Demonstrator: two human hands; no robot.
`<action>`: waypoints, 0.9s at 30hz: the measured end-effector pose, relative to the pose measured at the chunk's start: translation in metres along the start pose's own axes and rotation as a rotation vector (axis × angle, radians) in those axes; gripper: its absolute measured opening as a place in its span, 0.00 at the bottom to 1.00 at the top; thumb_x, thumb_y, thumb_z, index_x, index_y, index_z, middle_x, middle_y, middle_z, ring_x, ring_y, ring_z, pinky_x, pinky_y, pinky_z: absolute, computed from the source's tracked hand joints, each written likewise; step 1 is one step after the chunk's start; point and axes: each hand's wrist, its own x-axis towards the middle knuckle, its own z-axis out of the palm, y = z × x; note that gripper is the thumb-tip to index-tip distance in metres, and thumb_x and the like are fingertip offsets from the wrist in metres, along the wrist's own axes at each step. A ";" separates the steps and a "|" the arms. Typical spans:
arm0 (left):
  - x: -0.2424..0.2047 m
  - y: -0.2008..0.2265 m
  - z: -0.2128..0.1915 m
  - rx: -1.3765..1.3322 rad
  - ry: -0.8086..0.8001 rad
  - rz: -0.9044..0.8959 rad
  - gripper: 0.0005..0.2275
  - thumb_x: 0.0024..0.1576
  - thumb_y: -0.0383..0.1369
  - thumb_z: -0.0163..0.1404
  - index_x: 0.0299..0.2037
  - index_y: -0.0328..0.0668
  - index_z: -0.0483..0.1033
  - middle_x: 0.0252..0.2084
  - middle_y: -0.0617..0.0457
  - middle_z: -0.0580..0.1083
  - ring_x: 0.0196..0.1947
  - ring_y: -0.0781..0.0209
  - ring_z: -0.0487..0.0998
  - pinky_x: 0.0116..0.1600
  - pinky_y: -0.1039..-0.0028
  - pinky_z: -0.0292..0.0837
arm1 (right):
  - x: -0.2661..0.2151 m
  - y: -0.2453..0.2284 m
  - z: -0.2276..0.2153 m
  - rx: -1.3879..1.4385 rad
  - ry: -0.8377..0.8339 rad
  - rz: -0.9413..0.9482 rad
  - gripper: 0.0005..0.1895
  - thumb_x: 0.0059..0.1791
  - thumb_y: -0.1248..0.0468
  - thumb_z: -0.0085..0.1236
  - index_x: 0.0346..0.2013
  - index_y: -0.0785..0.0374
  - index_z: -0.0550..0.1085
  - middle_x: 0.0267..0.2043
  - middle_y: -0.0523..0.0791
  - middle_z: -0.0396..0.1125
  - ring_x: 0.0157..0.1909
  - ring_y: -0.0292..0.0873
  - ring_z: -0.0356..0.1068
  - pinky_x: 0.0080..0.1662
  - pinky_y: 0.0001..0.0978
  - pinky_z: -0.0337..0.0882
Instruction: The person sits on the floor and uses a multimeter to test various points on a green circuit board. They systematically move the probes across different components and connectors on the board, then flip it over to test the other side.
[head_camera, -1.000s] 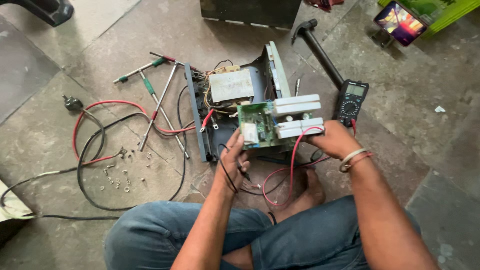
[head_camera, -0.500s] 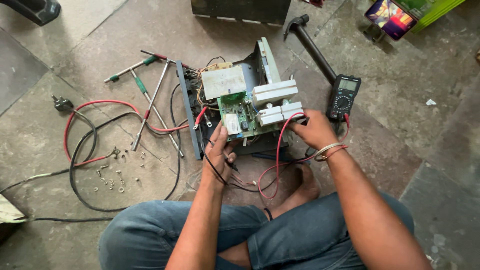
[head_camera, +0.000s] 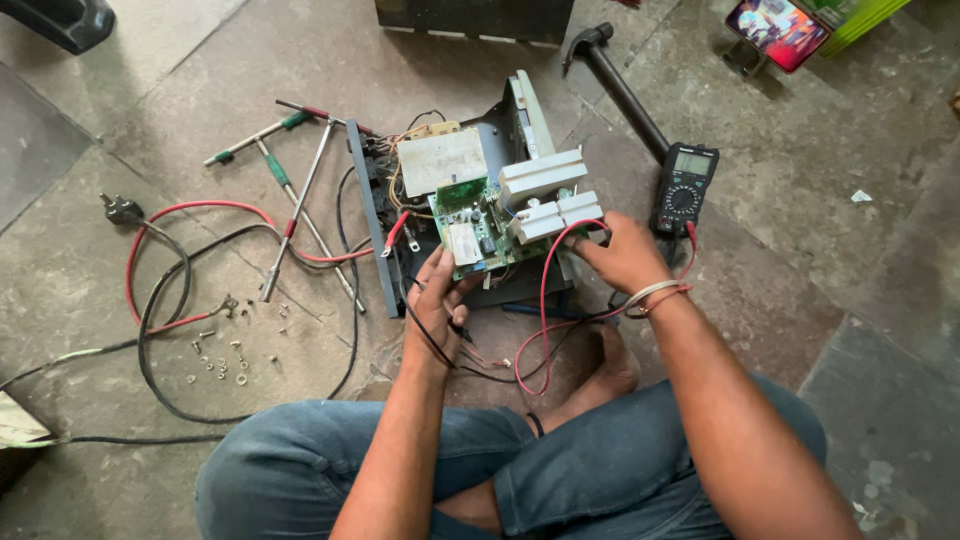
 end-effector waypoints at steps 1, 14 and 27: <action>-0.001 0.000 0.001 0.018 0.019 -0.010 0.24 0.61 0.43 0.51 0.65 0.40 0.69 0.50 0.54 0.78 0.42 0.67 0.80 0.22 0.87 0.56 | 0.000 -0.003 -0.005 -0.130 -0.007 0.022 0.23 0.44 0.51 0.69 0.44 0.65 0.79 0.38 0.55 0.75 0.39 0.54 0.75 0.41 0.42 0.71; -0.003 0.006 0.012 0.064 0.139 -0.015 0.38 0.56 0.60 0.45 0.67 0.35 0.66 0.59 0.52 0.76 0.40 0.70 0.76 0.25 0.86 0.56 | -0.100 -0.144 -0.100 0.890 -0.516 -0.127 0.28 0.53 0.57 0.58 0.66 0.64 0.66 0.50 0.46 0.72 0.44 0.35 0.70 0.47 0.29 0.72; -0.002 -0.004 0.004 0.088 0.227 0.004 0.38 0.55 0.60 0.48 0.66 0.35 0.67 0.54 0.50 0.76 0.41 0.68 0.76 0.26 0.85 0.58 | -0.166 -0.166 -0.103 1.106 -0.886 0.140 0.29 0.54 0.59 0.55 0.67 0.66 0.66 0.48 0.49 0.75 0.40 0.40 0.73 0.43 0.28 0.70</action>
